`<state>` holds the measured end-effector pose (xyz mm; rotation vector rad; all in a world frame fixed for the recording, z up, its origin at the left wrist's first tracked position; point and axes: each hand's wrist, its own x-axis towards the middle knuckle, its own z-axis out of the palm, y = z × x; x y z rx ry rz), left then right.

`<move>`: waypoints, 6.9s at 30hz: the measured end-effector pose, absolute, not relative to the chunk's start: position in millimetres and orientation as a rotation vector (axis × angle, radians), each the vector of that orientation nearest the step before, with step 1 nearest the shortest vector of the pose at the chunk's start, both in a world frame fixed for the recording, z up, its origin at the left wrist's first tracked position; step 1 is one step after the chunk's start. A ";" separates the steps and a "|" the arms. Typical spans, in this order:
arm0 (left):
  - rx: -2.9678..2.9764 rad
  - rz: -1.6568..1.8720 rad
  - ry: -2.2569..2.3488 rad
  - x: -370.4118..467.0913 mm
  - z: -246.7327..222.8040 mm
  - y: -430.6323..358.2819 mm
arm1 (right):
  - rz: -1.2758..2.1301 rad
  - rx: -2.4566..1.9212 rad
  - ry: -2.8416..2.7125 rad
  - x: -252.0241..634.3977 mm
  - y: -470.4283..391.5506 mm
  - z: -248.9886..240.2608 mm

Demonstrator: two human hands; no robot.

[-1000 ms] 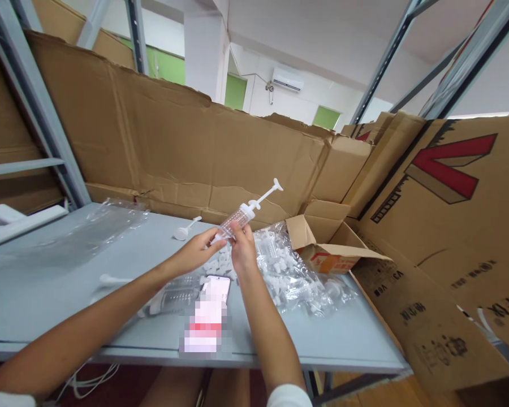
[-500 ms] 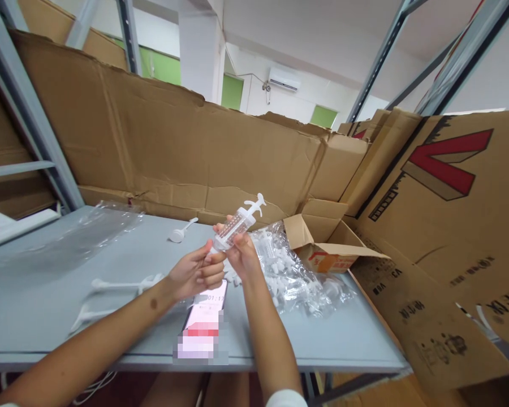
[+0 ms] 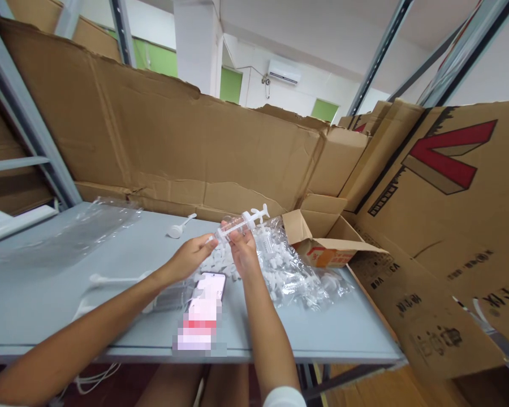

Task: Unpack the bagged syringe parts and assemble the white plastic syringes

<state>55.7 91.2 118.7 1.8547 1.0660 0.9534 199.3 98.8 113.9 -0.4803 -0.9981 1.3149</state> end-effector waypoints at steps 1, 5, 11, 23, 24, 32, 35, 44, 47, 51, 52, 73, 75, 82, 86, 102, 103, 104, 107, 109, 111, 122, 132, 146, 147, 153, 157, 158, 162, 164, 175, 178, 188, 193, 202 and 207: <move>1.698 0.860 0.889 54.5 120.1 91.5 | 1.324 -0.466 -1.022 201.0 96.4 115.8; 1.239 0.543 0.470 49.6 121.9 95.6 | 1.348 -0.454 -1.091 205.4 88.9 122.7; 1.635 0.879 0.901 52.0 117.9 99.7 | 1.313 -0.486 -1.046 203.8 96.4 118.0; 2.122 0.954 1.296 60.2 117.1 111.5 | 1.294 -0.540 -0.912 204.4 111.8 105.0; 1.955 0.908 1.164 61.0 117.2 114.7 | 1.290 -0.531 -0.911 205.1 111.9 105.1; 1.216 0.452 0.523 59.0 131.3 120.4 | 1.282 -0.309 -1.009 218.7 102.4 106.9; 1.260 0.337 0.509 59.9 133.3 115.3 | 1.321 -0.300 -1.022 225.3 103.4 103.2; 2.151 1.068 1.186 68.1 127.7 99.7 | 1.307 -0.334 -0.986 224.7 112.5 104.2; 2.381 1.042 1.340 70.7 127.3 95.9 | 1.329 -0.376 -0.991 222.1 114.3 100.7; 2.350 1.007 1.369 73.5 123.7 101.7 | 1.367 -0.357 -0.965 220.3 116.6 96.1; 2.276 0.983 1.308 73.4 123.0 104.9 | 1.371 -0.349 -0.965 220.2 116.8 95.8; 2.772 0.639 1.239 104.9 87.4 139.6 | 1.263 -0.299 -1.051 256.6 114.7 99.8; 2.729 0.765 1.270 102.6 92.3 143.7 | 1.279 -0.348 -1.042 253.1 117.4 98.9; 2.164 1.429 1.176 71.1 130.8 145.0 | 1.286 -0.664 -1.053 234.3 121.1 96.9; 2.301 1.435 1.145 53.9 151.2 132.0 | 1.259 -0.764 -1.332 223.9 111.8 102.6; 3.061 0.764 0.907 23.6 152.5 98.2 | 1.242 -0.955 -1.691 217.6 100.5 104.3; 3.052 0.747 0.944 27.4 145.9 97.5 | 1.297 -0.972 -1.710 216.7 99.6 104.6; 3.037 0.738 0.992 30.8 138.9 97.4 | 1.334 -0.988 -1.734 215.8 98.9 104.5; 3.030 0.658 1.114 34.3 123.0 100.0 | 1.293 -1.013 -1.842 212.9 99.8 100.8; 3.032 0.523 1.181 29.6 120.9 103.6 | 1.187 -0.997 -1.913 210.2 102.4 95.5; 2.964 0.359 1.204 21.2 124.8 107.9 | 1.121 -0.978 -1.957 206.6 105.5 89.4; 2.916 0.434 1.306 -3.4 130.8 132.5 | 1.209 -1.082 -1.750 209.1 111.2 85.7; 2.234 0.669 1.616 -70.3 124.9 183.3 | 1.005 -1.150 -1.296 235.0 127.4 89.4; 1.734 1.105 1.621 -77.8 92.3 230.8 | 0.911 -1.205 -1.295 229.8 129.4 85.1; 1.741 1.134 1.668 -79.2 90.8 234.5 | 0.902 -1.206 -1.298 229.6 129.5 84.7; 1.809 1.087 1.770 -84.1 87.6 251.9 | 0.844 -1.188 -1.338 226.7 126.8 85.2; 1.807 0.892 1.834 -80.6 78.2 264.3 | 0.853 -1.199 -1.338 223.7 121.5 89.9; 1.812 0.849 1.882 -79.3 74.3 267.7 | 0.858 -1.204 -1.334 223.1 120.7 90.7; 1.860 0.685 2.071 -72.6 60.1 280.4 | 0.857 -1.195 -1.334 222.1 121.9 87.7; 1.880 0.678 2.087 -68.9 56.1 285.2 | 0.849 -1.185 -1.343 222.0 124.5 83.6; 2.078 0.779 2.030 -39.3 77.5 266.5 | 0.602 -1.178 -1.414 223.4 133.7 70.9; 2.343 0.983 1.593 -6.6 97.5 230.9 | 0.563 -1.171 -1.381 222.7 137.5 67.9; 1.875 1.102 0.973 67.9 117.7 166.8 | 0.784 -0.992 -1.347 219.0 138.6 61.6; 1.331 1.039 0.929 81.0 101.8 164.8 | 0.767 -1.000 -1.201 211.5 138.7 59.5; 1.650 1.038 1.418 74.9 82.0 231.0 | 0.650 -1.131 -1.426 211.6 128.7 67.7; 1.731 0.852 1.679 69.5 68.5 259.4 | 0.589 -1.208 -1.409 217.8 132.0 67.4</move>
